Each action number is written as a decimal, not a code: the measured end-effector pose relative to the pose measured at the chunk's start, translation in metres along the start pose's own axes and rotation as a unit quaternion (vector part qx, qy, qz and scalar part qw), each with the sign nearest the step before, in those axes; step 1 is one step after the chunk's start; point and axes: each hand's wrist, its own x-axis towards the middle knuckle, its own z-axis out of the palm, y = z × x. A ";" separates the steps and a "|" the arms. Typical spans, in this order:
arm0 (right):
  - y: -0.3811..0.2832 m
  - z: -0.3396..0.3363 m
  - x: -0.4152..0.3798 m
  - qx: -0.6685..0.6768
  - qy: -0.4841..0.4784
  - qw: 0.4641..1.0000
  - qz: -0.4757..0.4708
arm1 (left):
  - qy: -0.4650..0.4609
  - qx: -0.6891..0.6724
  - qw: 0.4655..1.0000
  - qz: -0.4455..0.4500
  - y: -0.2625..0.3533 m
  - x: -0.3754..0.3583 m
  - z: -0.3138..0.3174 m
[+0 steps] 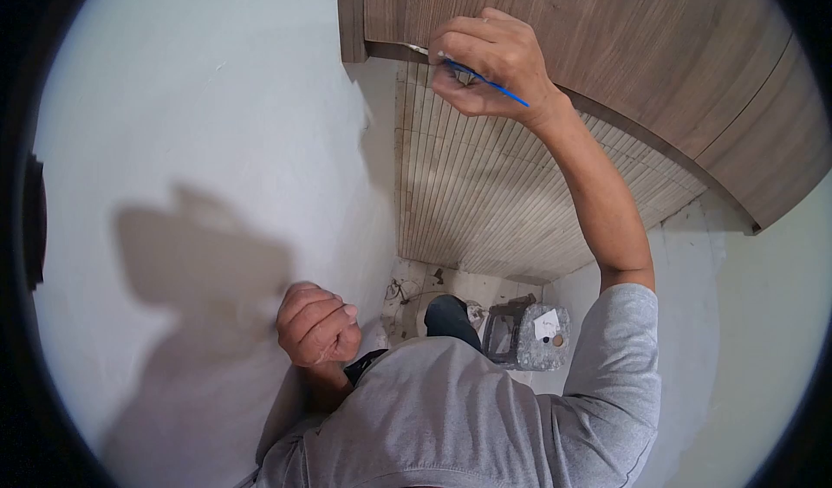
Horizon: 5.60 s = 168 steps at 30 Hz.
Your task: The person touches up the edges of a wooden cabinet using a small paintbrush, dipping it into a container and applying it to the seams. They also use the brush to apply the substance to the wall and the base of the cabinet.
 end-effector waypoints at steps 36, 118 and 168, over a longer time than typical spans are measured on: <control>-0.006 -0.012 -0.005 0.171 0.092 0.973 0.122 | 0.001 -0.003 1.000 0.019 -0.002 0.000 0.000; -0.535 -0.191 -0.901 -0.123 -0.198 0.249 0.940 | -0.521 0.158 0.291 -0.787 0.341 -0.369 -0.107; -0.061 -0.189 -0.162 0.278 0.052 0.917 0.282 | 0.099 0.433 0.896 0.020 0.101 -0.028 -0.062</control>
